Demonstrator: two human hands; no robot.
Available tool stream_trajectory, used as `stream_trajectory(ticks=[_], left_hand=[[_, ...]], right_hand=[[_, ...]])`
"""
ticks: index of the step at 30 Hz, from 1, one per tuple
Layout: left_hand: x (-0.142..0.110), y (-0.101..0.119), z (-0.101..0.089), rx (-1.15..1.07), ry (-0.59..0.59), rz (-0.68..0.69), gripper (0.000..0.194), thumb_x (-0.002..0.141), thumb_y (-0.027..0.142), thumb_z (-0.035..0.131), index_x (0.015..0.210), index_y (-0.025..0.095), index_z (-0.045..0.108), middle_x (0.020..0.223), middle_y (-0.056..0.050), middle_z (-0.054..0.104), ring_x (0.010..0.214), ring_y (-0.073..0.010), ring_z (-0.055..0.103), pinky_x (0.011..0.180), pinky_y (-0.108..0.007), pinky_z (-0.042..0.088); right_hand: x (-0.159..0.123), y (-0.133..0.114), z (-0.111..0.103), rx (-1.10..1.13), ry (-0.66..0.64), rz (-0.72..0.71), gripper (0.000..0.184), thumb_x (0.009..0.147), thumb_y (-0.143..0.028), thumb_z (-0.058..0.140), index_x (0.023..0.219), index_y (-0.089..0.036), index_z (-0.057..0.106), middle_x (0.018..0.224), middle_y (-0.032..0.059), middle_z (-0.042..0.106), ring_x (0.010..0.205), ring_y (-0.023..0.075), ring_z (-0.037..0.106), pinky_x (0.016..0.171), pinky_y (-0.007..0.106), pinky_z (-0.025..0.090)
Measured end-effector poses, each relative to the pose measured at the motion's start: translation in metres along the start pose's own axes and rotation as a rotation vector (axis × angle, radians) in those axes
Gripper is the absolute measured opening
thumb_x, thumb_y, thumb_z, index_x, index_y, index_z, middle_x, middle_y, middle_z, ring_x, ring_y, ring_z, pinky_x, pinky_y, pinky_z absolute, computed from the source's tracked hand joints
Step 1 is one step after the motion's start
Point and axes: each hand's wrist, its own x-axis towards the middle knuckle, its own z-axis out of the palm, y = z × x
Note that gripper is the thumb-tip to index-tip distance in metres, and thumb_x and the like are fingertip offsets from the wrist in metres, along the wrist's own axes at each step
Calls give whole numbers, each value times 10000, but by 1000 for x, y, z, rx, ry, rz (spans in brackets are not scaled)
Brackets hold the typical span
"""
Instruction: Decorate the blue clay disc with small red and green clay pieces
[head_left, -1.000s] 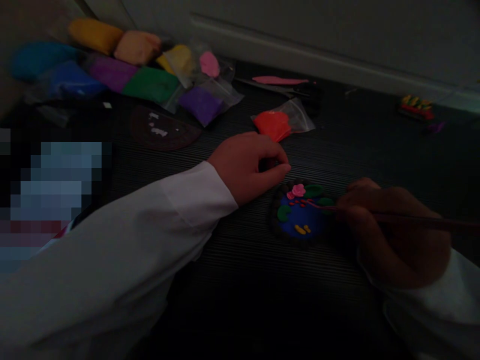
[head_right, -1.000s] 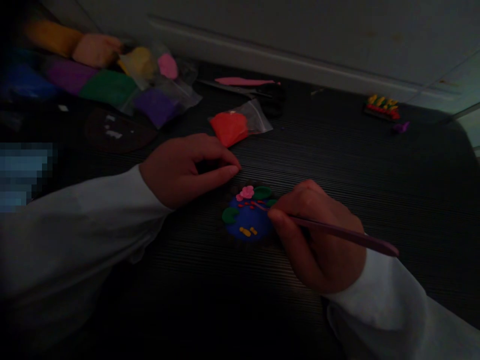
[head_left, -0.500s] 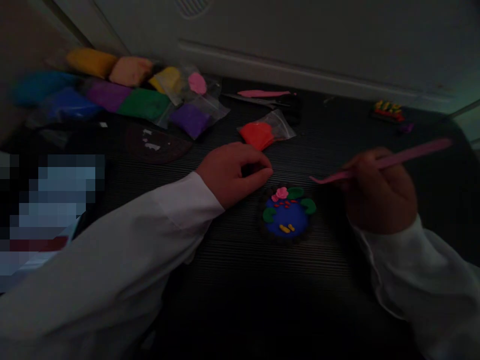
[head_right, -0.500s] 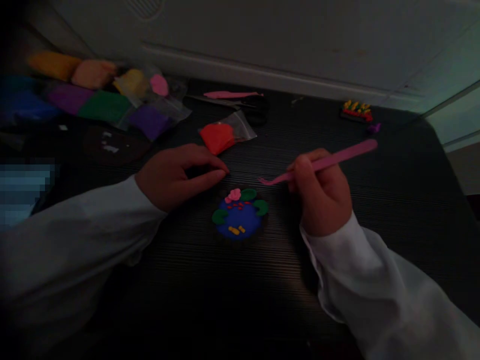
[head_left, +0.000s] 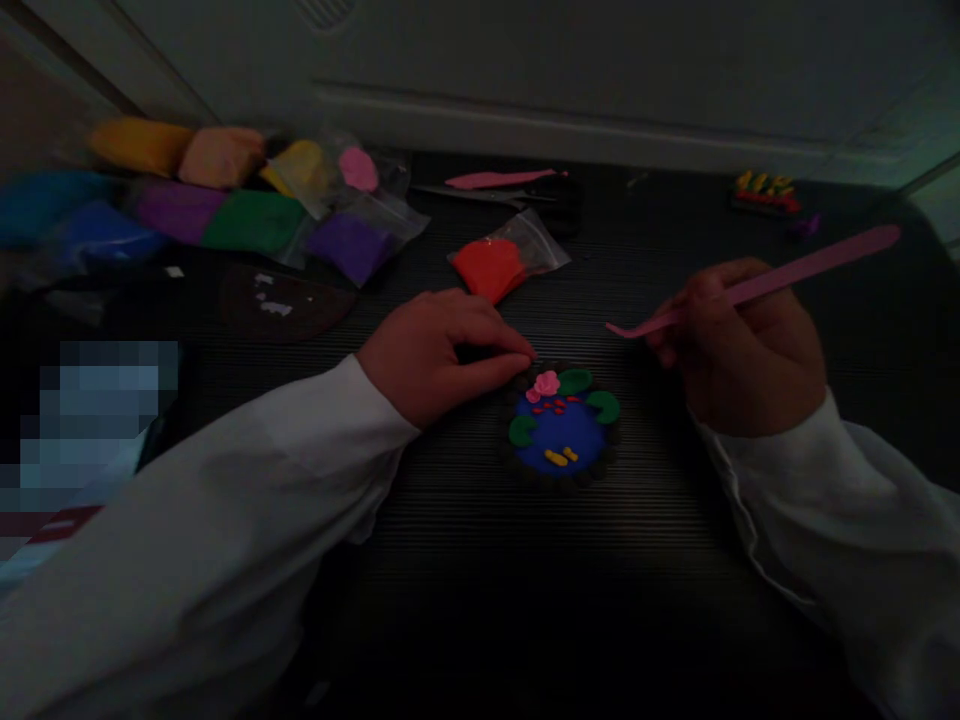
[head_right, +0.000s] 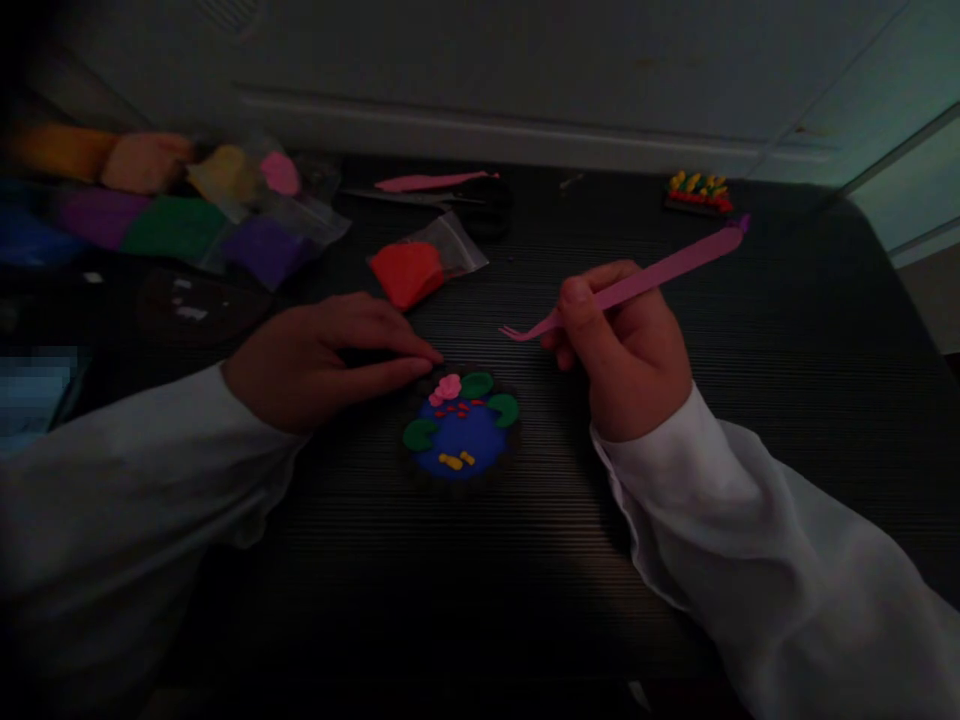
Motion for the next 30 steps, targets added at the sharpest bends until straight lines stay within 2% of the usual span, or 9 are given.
stream_trajectory(ticks=[2,7,12,23,30], left_hand=[[0,1,0,-23,1,9,184,724,301,520,799,206,659,754,4,643,741,-122,560,710,-243,410],[0,3,-1,-30,-15,28,204,741,297,510,872,223,648,777,5,636,750,-121,554,709,-247,398],[-1,2,3,37,-26,14,234,764,315,483,943,262,624,803,2,619,773,-133,541,705,-275,368],[-1,7,3,60,-48,-34,230,767,336,469,923,277,627,786,8,602,774,-142,529,703,-290,332],[2,15,6,-10,-16,-26,295,789,334,426,992,212,601,887,-28,598,846,-170,507,763,-319,350]], right_hand=[[-5,-5,2,-85,19,-44,105,781,-295,508,702,-227,498,567,-31,500,446,95,440,399,248,298],[-14,-19,-2,-343,-143,-32,57,790,-280,496,754,-241,518,676,-5,530,545,122,481,495,280,366],[-14,-23,-4,-451,-186,-89,52,788,-269,492,754,-245,524,713,2,525,604,148,505,552,303,380],[-13,-19,-4,-488,-176,-121,76,793,-252,474,738,-209,501,694,-2,496,596,132,489,544,300,374],[-14,-10,0,-433,-56,-138,135,803,-291,461,700,-215,504,598,-28,465,509,101,440,461,274,314]])
